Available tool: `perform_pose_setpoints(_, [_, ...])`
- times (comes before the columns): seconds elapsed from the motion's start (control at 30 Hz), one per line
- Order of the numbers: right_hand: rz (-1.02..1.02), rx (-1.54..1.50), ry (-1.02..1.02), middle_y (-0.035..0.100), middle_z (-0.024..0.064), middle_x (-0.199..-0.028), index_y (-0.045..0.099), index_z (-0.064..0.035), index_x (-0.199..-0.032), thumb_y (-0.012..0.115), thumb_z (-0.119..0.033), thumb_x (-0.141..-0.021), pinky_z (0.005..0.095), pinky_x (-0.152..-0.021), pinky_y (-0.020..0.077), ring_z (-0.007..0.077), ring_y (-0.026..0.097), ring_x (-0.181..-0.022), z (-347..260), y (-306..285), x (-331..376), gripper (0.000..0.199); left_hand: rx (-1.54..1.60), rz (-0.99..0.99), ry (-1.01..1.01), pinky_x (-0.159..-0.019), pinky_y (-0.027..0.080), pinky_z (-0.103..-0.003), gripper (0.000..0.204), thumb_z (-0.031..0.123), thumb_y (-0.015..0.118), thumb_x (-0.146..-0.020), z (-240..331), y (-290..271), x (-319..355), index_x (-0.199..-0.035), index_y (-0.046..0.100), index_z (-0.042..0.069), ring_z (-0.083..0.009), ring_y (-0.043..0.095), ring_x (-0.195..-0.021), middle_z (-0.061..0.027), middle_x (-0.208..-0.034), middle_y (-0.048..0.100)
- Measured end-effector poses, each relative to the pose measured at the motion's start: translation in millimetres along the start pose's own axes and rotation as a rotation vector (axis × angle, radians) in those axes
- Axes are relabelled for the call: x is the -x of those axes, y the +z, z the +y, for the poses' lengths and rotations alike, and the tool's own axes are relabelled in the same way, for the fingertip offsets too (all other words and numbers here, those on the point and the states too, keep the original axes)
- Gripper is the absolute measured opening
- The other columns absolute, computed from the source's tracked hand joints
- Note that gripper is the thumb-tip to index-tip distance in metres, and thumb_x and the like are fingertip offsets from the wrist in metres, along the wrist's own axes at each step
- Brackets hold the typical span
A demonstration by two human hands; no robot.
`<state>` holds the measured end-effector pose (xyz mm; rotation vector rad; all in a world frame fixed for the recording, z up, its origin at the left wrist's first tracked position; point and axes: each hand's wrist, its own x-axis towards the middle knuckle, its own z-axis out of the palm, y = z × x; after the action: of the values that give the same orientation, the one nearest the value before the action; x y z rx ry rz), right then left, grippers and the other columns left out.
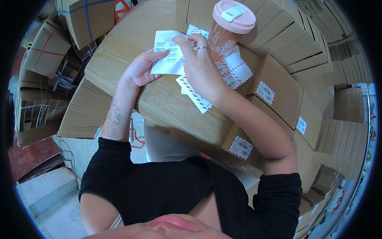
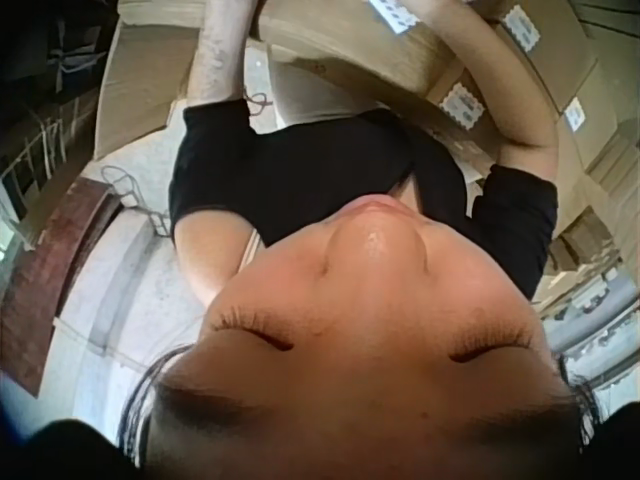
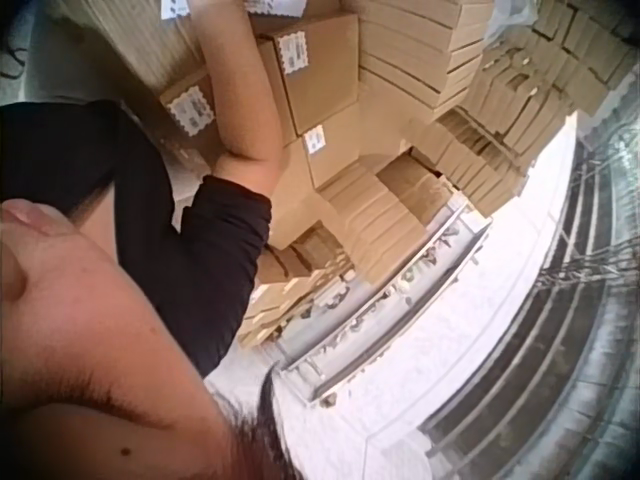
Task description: Applying adhesive labels to cardboard boxes in a warehouse environment.
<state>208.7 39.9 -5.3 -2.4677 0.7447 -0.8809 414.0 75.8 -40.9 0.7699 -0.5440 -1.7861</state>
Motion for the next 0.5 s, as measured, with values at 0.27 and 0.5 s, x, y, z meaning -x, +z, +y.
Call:
perform_pose_setpoints(0.27, [-0.024, -0.085, 0.084, 0.035, 0.0217, -0.128, 0.043, -0.0124, -0.135, 0.061, 0.014, -0.079, 0.0411, -0.094, 0.0512, 0.0360, 0.057, -0.109, 4, -1, -1, 0.064, -0.029, -0.043, 0.020, -0.095, 0.058, -0.037, 0.043, 0.014, 0.048, -0.103, 0, 1, 0, -0.140, 0.039, -0.004, -0.0277, 0.063, -0.117, -0.0200, -0.132, 0.057])
perform_pose_setpoints(0.5, [0.058, 0.060, -0.029, 0.036, 0.0237, -0.129, 0.047, -0.0123, -0.133, 0.058, 0.016, -0.076, 0.0421, -0.090, 0.0508, 0.0356, 0.056, -0.100, 6, 10, 1, 0.064, -0.001, -0.042, -0.012, -0.096, 0.057, -0.038, 0.042, 0.014, 0.048, -0.103, 1, -2, -1, -0.140, 0.039, -0.004, -0.0279, 0.062, -0.117, -0.0206, -0.133, 0.056])
